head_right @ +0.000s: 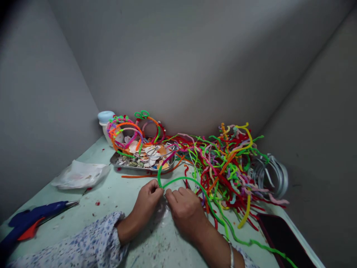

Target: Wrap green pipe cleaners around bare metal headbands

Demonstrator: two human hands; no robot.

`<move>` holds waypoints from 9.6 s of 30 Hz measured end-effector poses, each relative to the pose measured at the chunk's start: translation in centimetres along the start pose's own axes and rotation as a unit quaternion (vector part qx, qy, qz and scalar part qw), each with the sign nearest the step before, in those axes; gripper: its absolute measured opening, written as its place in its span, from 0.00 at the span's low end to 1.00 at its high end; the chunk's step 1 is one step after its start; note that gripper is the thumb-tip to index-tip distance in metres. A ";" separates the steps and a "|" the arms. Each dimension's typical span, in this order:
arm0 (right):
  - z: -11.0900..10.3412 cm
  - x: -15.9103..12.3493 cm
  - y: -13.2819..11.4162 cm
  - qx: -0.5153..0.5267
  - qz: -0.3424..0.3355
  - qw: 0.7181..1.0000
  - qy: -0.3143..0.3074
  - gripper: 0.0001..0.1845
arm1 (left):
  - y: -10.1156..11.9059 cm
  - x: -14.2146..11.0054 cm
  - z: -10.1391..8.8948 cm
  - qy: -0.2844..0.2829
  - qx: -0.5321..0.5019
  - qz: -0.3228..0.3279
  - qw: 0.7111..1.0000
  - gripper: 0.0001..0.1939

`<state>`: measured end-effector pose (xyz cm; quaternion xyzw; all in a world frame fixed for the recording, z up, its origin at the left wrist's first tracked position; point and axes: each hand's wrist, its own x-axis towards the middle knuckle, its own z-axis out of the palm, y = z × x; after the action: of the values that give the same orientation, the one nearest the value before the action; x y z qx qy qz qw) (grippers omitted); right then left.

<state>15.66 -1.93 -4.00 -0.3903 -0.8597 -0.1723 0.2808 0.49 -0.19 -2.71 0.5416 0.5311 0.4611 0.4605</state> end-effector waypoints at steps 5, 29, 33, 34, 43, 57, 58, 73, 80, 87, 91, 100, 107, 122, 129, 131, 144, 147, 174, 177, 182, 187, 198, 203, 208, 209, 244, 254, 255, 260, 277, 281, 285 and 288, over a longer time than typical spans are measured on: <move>0.0 -0.1 -0.2 -0.004 -0.007 1.000 -0.006 0.12 | 0.0 0.1 0.0 0.012 -0.001 -0.009 1.000 0.07; -0.4 0.1 0.4 0.155 0.105 0.980 0.067 0.10 | 1.5 -0.1 -0.6 -0.134 -0.233 -0.008 0.963 0.16; -0.5 0.0 0.4 0.183 0.103 0.976 0.063 0.10 | 1.6 0.6 -0.8 -0.177 -0.254 -0.042 0.950 0.15; -0.6 0.0 0.4 0.189 0.103 0.975 0.064 0.10 | 1.6 0.7 -0.9 -0.185 -0.252 -0.044 0.949 0.13; -0.8 -0.1 0.4 0.200 0.100 0.971 0.083 0.09 | 1.7 0.8 -1.6 -0.219 -0.195 0.013 0.956 0.08; -0.5 -0.3 0.5 0.195 0.096 0.971 0.101 0.07 | 1.4 1.2 -1.5 -0.211 -0.161 0.042 0.963 0.11; -0.4 -0.3 0.5 0.193 0.097 0.972 0.099 0.07 | 1.4 1.2 -1.5 -0.210 -0.160 0.041 0.964 0.11; -0.5 -0.3 0.6 0.169 0.090 0.977 0.090 0.08 | 1.1 1.2 -1.3 -0.225 -0.169 0.061 0.958 0.10; -0.7 0.1 0.9 0.197 0.142 0.966 0.086 0.12 | 1.6 1.7 -1.8 -0.197 -0.164 0.066 0.964 0.10; 0.1 0.0 1.0 0.047 0.213 0.973 0.076 0.29 | 1.5 2.1 -1.9 -0.197 -0.218 0.052 0.954 0.09; 0.4 0.1 1.0 0.027 0.242 0.966 0.087 0.32 | 1.6 2.2 -2.0 -0.202 -0.234 0.054 0.950 0.07; -0.7 0.4 1.2 0.087 0.199 0.964 0.157 0.21 | 2.5 2.4 -2.2 -0.201 -0.293 0.020 0.934 0.09; -1.3 -0.1 1.4 0.203 0.163 0.958 0.123 0.08 | 2.2 2.2 -2.0 -0.210 -0.278 0.007 0.937 0.10; -1.2 0.3 1.3 0.212 0.063 0.974 0.058 0.26 | 1.4 2.7 -2.6 -0.270 -0.322 -0.068 0.905 0.10; 0.2 0.0 3.1 0.144 0.020 0.989 -0.026 0.34 | 1.1 3.8 -3.4 -0.270 -0.347 -0.088 0.894 0.11; 0.0 0.0 3.9 0.126 0.029 0.990 -0.063 0.33 | 1.1 4.0 -3.6 -0.260 -0.344 -0.093 0.898 0.11; -8.9 3.8 2.4 0.446 0.243 0.853 -0.124 0.12 | 2.8 1.8 -2.4 -0.284 -0.323 -0.088 0.898 0.13; -7.9 3.8 1.1 0.482 0.268 0.822 -0.138 0.12 | 2.8 1.4 -2.0 -0.286 -0.312 -0.081 0.902 0.13; -3.0 0.8 -1.3 0.326 0.223 0.918 0.020 0.09 | 1.7 1.6 -1.9 -0.247 -0.205 -0.023 0.947 0.10; -2.7 0.7 -1.1 0.307 0.213 0.927 0.042 0.08 | 1.6 1.6 -1.9 -0.252 -0.208 -0.033 0.944 0.10; -2.3 0.2 -0.9 0.257 0.181 0.946 0.082 0.06 | 1.4 1.6 -1.9 -0.262 -0.206 -0.028 0.942 0.10; -2.0 -0.2 -0.9 0.227 0.165 0.954 0.109 0.07 | 1.4 1.6 -2.0 -0.270 -0.196 -0.018 0.942 0.08; -1.6 0.0 -0.5 0.186 0.123 0.966 0.130 0.06 | 1.5 1.4 -1.7 -0.260 -0.186 -0.028 0.947 0.07; -1.6 -0.1 -0.4 0.167 0.105 0.971 0.132 0.06 | 1.6 1.2 -1.5 -0.252 -0.193 -0.053 0.947 0.07; -1.6 -0.1 -0.2 0.167 0.085 0.974 0.128 0.07 | 1.4 1.0 -1.4 -0.242 -0.200 -0.080 0.946 0.06; -1.6 -0.1 -0.2 0.167 0.082 0.974 0.126 0.07 | 1.3 1.0 -1.3 -0.238 -0.204 -0.086 0.945 0.06; -0.8 -0.3 0.3 0.155 0.110 0.979 0.079 0.08 | 1.5 1.7 -1.3 -0.259 -0.248 -0.099 0.928 0.04; -1.2 -0.4 0.1 0.242 0.167 0.951 0.099 0.08 | 1.9 1.7 -1.5 -0.258 -0.198 -0.040 0.945 0.08; -1.2 -0.5 0.0 0.253 0.169 0.948 0.095 0.08 | 1.8 1.6 -1.5 -0.260 -0.201 -0.033 0.944 0.09; -1.1 -0.6 0.0 0.289 0.188 0.935 0.083 0.08 | 1.4 1.6 -1.5 -0.264 -0.207 -0.013 0.942 0.10; -0.7 -0.6 0.0 0.309 0.200 0.929 0.043 0.09 | 0.8 1.8 -1.5 -0.228 -0.172 -0.009 0.958 0.10; -0.6 -0.6 0.0 0.313 0.202 0.927 0.036 0.09 | 0.7 1.7 -1.4 -0.220 -0.159 0.000 0.962 0.09; -0.6 -0.6 0.0 0.313 0.201 0.928 0.038 0.10 | 0.6 1.7 -1.4 -0.214 -0.158 0.008 0.964 0.07; -0.6 -0.5 0.0 0.317 0.201 0.926 0.037 0.10 | 0.5 1.7 -1.3 -0.214 -0.165 0.007 0.963 0.07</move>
<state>16.17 -2.51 -3.87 -0.4385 -0.7620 0.1549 0.4507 -0.68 1.47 -1.96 0.5480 0.3330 0.4188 0.6430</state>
